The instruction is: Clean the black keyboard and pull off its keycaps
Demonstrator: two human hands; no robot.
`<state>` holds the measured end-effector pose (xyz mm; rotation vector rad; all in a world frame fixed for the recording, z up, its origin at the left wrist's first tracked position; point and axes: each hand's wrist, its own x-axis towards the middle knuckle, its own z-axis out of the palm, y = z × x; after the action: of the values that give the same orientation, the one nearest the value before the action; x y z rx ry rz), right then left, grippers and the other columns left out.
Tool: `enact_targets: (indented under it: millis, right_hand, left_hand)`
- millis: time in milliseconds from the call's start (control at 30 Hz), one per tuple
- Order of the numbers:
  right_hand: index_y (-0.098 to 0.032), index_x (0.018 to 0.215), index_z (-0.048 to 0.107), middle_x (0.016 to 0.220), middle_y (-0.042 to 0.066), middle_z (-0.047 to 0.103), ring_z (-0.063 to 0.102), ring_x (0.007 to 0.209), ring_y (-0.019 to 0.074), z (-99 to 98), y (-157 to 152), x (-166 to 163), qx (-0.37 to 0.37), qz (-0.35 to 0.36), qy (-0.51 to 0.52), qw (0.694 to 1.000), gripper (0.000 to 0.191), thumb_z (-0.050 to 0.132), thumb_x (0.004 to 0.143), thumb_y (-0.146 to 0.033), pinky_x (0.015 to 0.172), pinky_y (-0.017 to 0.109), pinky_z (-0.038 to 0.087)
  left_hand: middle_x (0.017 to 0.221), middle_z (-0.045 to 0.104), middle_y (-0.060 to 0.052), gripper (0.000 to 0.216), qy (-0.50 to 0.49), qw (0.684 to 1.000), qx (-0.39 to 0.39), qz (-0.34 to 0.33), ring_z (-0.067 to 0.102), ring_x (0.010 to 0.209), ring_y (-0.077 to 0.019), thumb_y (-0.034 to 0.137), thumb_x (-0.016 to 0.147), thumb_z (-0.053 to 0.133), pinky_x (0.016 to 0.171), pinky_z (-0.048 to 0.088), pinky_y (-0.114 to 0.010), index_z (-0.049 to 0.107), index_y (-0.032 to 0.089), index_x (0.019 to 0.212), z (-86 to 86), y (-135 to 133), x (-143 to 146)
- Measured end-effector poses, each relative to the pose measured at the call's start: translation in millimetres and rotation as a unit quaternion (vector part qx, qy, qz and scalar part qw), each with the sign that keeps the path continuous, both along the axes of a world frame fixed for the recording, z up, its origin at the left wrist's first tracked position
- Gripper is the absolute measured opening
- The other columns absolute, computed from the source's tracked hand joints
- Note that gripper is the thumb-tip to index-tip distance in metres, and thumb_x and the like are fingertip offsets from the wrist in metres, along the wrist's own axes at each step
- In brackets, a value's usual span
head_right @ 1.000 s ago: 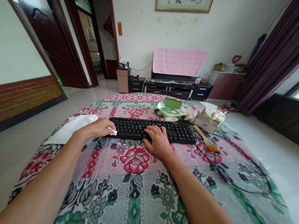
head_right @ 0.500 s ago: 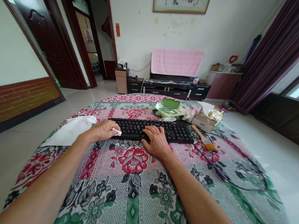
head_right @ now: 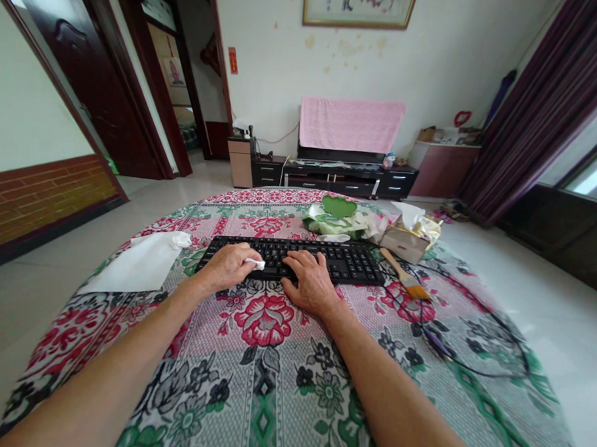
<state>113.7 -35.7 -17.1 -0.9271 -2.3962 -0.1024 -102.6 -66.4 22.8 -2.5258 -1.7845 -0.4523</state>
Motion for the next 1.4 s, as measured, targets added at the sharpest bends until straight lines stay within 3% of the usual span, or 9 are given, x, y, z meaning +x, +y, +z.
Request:
enact_targets:
  millis: [200,567,700,867,1033,1167,1400]
  right_hand:
    - [-0.021,0.113,0.057,0.125,0.009,0.056,0.046,0.115,0.0258,2.4,-2,0,-0.005,0.001,-0.003,1.0,0.036,0.052,0.08,-0.033,0.098,0.047,0.026]
    - [-0.021,0.114,0.057,0.125,0.009,0.055,0.046,0.116,0.026,2.0,-1,0,-0.008,0.001,-0.002,1.0,0.036,0.052,0.08,-0.033,0.097,0.047,0.026]
    - [-0.02,0.114,0.057,0.125,0.01,0.055,0.046,0.116,0.0259,3.3,-2,-1,-0.007,0.003,-0.003,1.0,0.036,0.052,0.08,-0.033,0.097,0.048,0.026]
    - [-0.02,0.114,0.057,0.126,0.01,0.055,0.045,0.117,0.0259,3.2,-2,-1,-0.011,0.005,-0.007,1.0,0.036,0.051,0.08,-0.032,0.097,0.048,0.026]
    - [-0.02,0.114,0.057,0.127,0.009,0.054,0.045,0.117,0.0255,1.7,-1,0,-0.013,0.0,-0.007,1.0,0.036,0.052,0.08,-0.032,0.098,0.047,0.025]
    - [-0.021,0.114,0.057,0.127,0.008,0.054,0.044,0.118,0.0255,1.9,-1,1,-0.013,-0.001,-0.007,1.0,0.036,0.051,0.081,-0.033,0.098,0.047,0.025]
    - [-0.021,0.114,0.057,0.128,0.008,0.054,0.044,0.117,0.026,1.6,0,0,-0.014,-0.002,-0.006,1.0,0.037,0.051,0.079,-0.031,0.098,0.048,0.026]
  left_hand:
    - [0.09,0.06,-0.005,0.027,-0.004,0.998,0.04,-0.057,0.057,0.088,-0.0174,0.019,0.087,0.041,0.082,0.044,-0.028,0.066,0.021,0.096,-12.0,-2,22]
    - [0.085,0.06,-0.006,0.029,0.049,0.997,0.007,-0.057,0.058,0.085,-0.0187,0.016,0.084,0.04,0.08,0.044,-0.03,0.067,0.02,0.092,-3.6,-6,13]
    - [0.088,0.065,-0.005,0.026,0.052,0.997,-0.057,-0.02,0.06,0.083,-0.0187,0.016,0.078,0.048,0.078,0.044,-0.029,0.07,0.022,0.09,10.4,-7,-7]
    - [0.077,0.07,-0.003,0.024,0.03,0.991,-0.125,0.031,0.062,0.077,-0.019,0.014,0.071,0.053,0.072,0.042,-0.029,0.073,0.024,0.083,25.7,-9,-37]
    - [0.075,0.07,-0.003,0.023,-0.028,0.987,-0.155,0.043,0.061,0.07,-0.017,0.017,0.07,0.054,0.066,0.041,-0.027,0.073,0.023,0.081,27.5,-9,-46]
    - [0.071,0.069,-0.003,0.022,-0.019,0.978,-0.169,0.122,0.058,0.064,-0.0158,0.022,0.069,0.056,0.059,0.039,-0.025,0.073,0.02,0.082,26.8,-8,-65]
    - [0.069,0.067,-0.001,0.021,-0.007,0.976,-0.173,0.135,0.057,0.064,-0.0146,0.023,0.069,0.055,0.058,0.037,-0.023,0.072,0.021,0.082,29.1,-8,-70]
